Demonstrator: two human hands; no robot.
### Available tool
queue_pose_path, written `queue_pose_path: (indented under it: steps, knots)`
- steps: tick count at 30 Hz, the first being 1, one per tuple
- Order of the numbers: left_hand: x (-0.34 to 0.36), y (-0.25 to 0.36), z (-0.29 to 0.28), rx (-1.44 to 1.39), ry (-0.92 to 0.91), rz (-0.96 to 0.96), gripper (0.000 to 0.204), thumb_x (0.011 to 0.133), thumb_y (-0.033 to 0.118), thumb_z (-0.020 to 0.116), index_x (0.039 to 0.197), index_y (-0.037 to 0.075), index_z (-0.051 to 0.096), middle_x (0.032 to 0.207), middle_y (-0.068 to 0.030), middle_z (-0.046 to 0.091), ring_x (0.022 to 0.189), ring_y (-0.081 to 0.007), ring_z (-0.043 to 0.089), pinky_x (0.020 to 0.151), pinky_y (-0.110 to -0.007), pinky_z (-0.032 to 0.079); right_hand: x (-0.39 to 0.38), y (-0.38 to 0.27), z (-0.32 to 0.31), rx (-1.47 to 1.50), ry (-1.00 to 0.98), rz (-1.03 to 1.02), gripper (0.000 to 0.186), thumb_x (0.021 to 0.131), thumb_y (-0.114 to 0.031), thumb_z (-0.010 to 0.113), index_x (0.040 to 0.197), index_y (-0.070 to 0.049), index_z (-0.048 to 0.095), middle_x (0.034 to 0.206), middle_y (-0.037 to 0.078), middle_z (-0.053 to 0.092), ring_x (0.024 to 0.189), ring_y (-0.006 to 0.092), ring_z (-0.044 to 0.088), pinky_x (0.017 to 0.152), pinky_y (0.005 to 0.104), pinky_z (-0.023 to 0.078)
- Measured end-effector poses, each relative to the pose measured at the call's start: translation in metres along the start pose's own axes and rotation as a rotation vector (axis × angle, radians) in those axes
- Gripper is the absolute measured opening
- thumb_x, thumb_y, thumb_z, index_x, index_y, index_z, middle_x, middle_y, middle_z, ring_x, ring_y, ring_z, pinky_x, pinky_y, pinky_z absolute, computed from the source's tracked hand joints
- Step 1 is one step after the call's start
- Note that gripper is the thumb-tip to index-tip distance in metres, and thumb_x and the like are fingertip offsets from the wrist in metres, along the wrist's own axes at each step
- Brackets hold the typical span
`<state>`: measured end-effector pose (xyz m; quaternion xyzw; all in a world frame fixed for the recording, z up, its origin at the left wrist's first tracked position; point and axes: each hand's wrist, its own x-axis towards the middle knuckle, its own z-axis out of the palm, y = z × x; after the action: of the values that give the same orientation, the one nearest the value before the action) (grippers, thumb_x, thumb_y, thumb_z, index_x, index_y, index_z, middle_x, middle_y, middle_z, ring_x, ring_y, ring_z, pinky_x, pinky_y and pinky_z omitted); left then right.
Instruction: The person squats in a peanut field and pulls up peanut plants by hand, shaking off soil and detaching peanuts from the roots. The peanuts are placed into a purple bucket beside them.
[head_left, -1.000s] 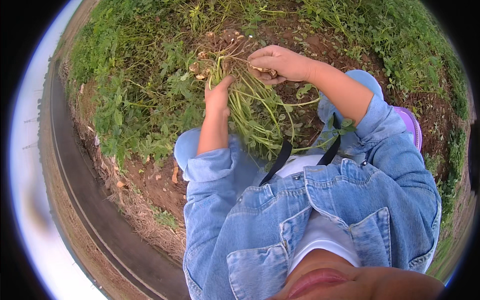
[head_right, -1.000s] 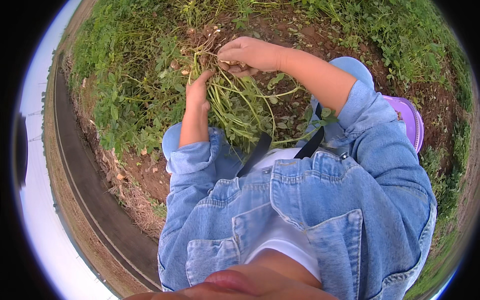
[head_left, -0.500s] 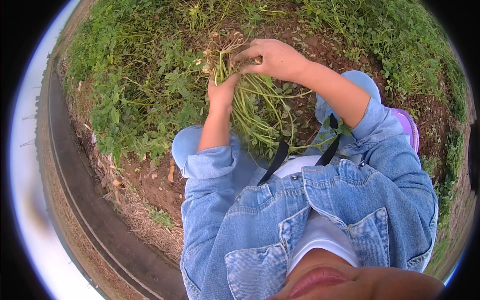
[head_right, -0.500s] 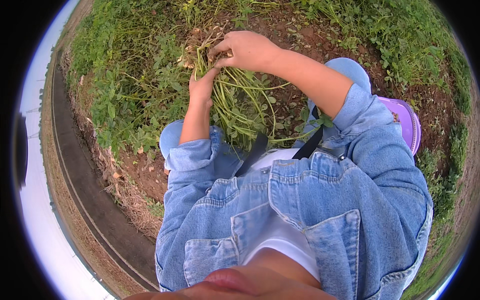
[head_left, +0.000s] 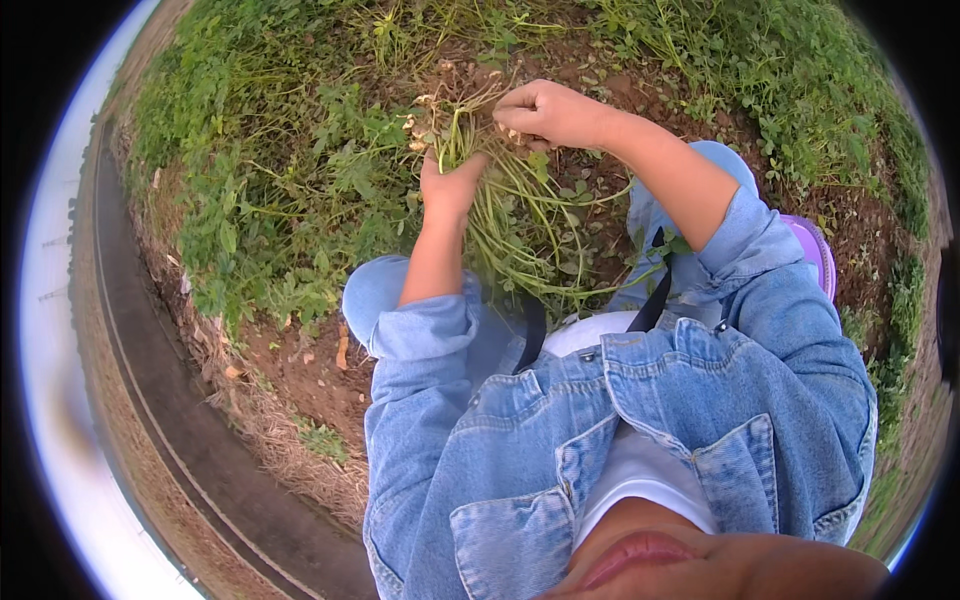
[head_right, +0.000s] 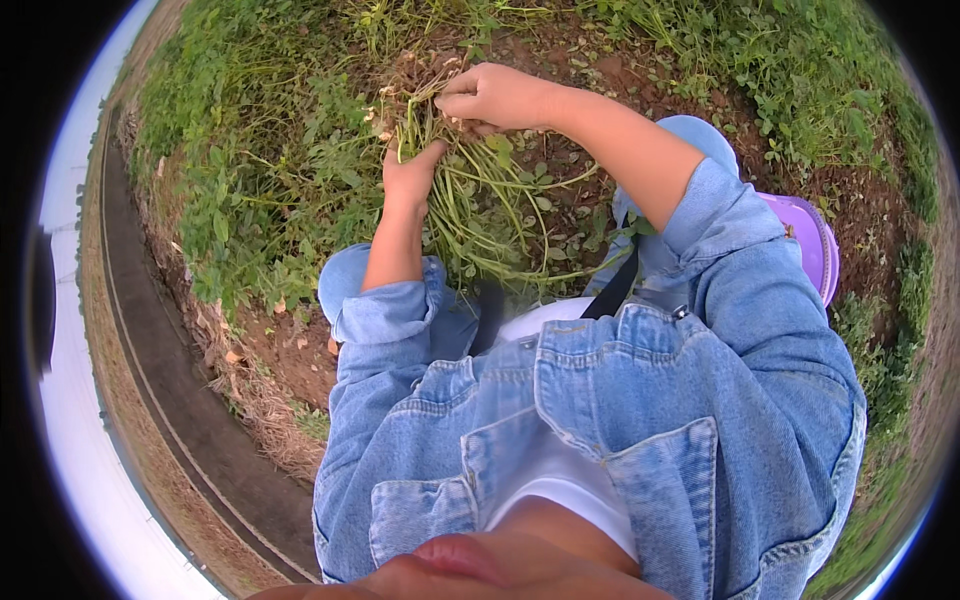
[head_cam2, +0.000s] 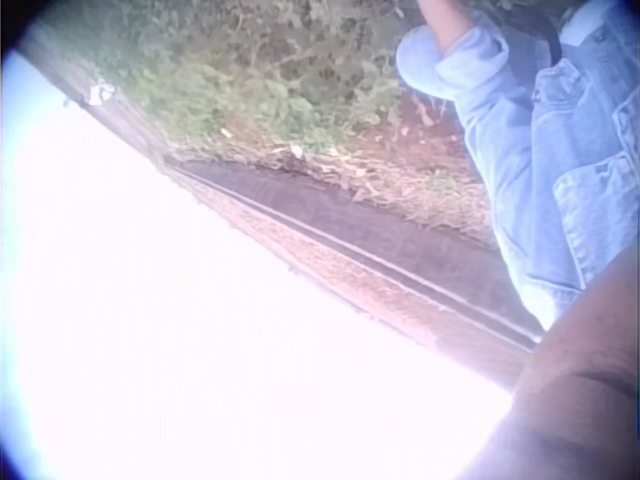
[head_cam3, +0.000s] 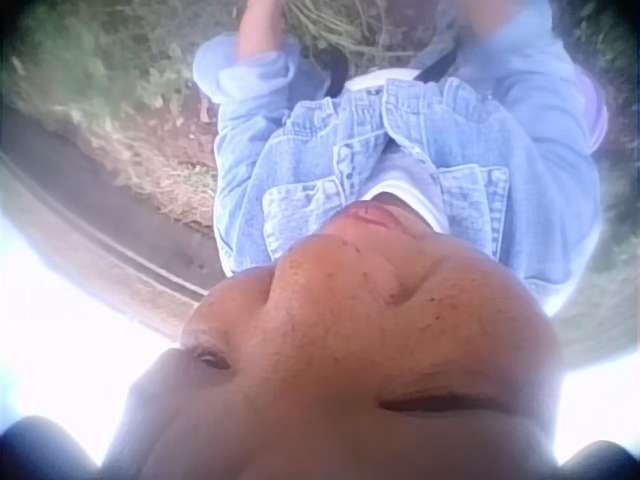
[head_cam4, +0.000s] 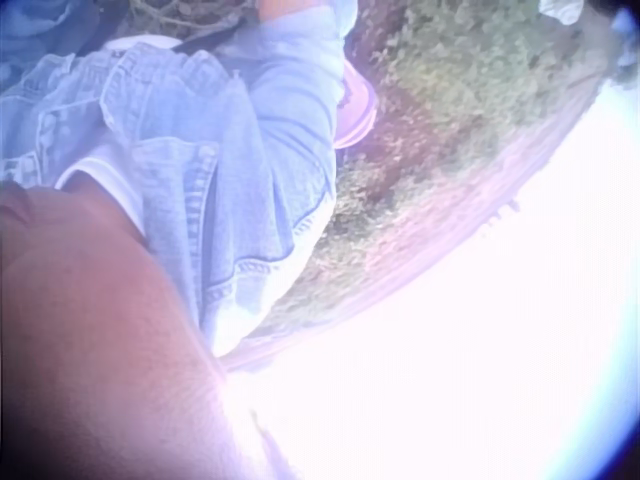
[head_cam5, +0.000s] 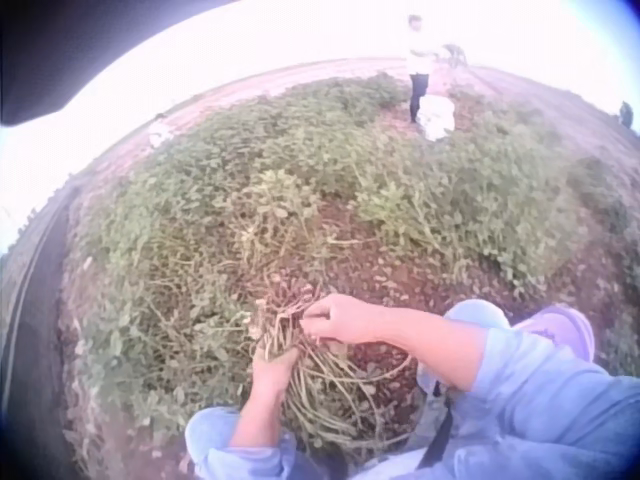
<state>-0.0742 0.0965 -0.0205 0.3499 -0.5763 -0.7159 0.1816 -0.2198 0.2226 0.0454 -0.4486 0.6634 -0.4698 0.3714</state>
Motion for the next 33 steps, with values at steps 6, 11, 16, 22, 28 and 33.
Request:
queue_pose_path:
  steps: [6,11,16,22,28,33]
  knots:
    - [0.023,-0.027,-0.016,0.276,0.102,0.178,0.051,0.077,0.004,0.071,0.121,-0.003,0.047,0.109,-0.0117,0.063,0.093,-0.0191,0.063,0.079,-0.032,0.05,-0.012,-0.02,-0.032,0.372,0.116,-0.023,0.023,0.094,-0.024,0.054,0.088,-0.003,0.062,0.073,0.004,0.063,0.052,0.0058,0.053,0.037,0.0195,0.03]
    - [0.003,-0.02,0.005,0.633,0.117,0.258,0.062,0.07,0.021,0.073,0.119,-0.005,0.047,0.1,-0.0164,0.067,0.092,-0.0272,0.066,0.08,-0.036,0.051,-0.012,-0.032,-0.028,-0.049,0.152,-0.008,0.026,0.089,-0.016,0.059,0.113,-0.009,0.067,0.087,0.003,0.067,0.067,0.0043,0.06,0.045,0.0213,0.041]
    - [-0.008,-0.013,0.023,0.821,0.005,0.175,0.063,0.07,0.023,0.074,0.123,0.0,0.047,0.104,-0.0171,0.066,0.095,-0.0315,0.065,0.081,-0.039,0.05,-0.011,-0.014,0.002,-0.978,0.163,-0.249,0.032,0.072,-0.039,0.074,0.092,-0.014,0.069,0.089,0.005,0.064,0.085,0.0275,0.063,0.072,0.0382,0.051]
    - [-0.001,-0.016,0.018,0.678,-0.088,0.143,0.063,0.069,0.018,0.076,0.121,-0.004,0.048,0.108,-0.0165,0.064,0.093,-0.0196,0.064,0.081,-0.032,0.05,-0.013,-0.012,0.009,-1.153,0.053,-0.238,0.03,0.079,-0.037,0.067,0.09,-0.009,0.065,0.084,0.008,0.063,0.079,0.0283,0.063,0.064,0.0385,0.051]
    - [0.01,-0.021,0.006,0.273,-0.076,0.104,0.062,0.071,0.004,0.071,0.126,-0.005,0.044,0.105,-0.0124,0.064,0.089,-0.0175,0.063,0.075,-0.03,0.051,-0.028,-0.033,-0.035,-0.414,0.795,-0.264,0.021,0.09,-0.027,0.06,0.09,-0.006,0.063,0.076,0.006,0.064,0.067,0.0142,0.06,0.053,0.0319,0.042]
    - [0.008,-0.01,-0.01,0.065,-0.089,0.0,0.063,0.074,-0.004,0.069,0.132,-0.001,0.043,0.109,-0.0109,0.063,0.092,-0.0204,0.063,0.081,-0.033,0.051,-0.118,0.008,-0.127,0.588,0.977,-0.146,0.027,0.091,-0.016,0.059,0.115,-0.006,0.058,0.079,0.005,0.063,0.054,0.0103,0.056,0.039,0.0235,0.036]
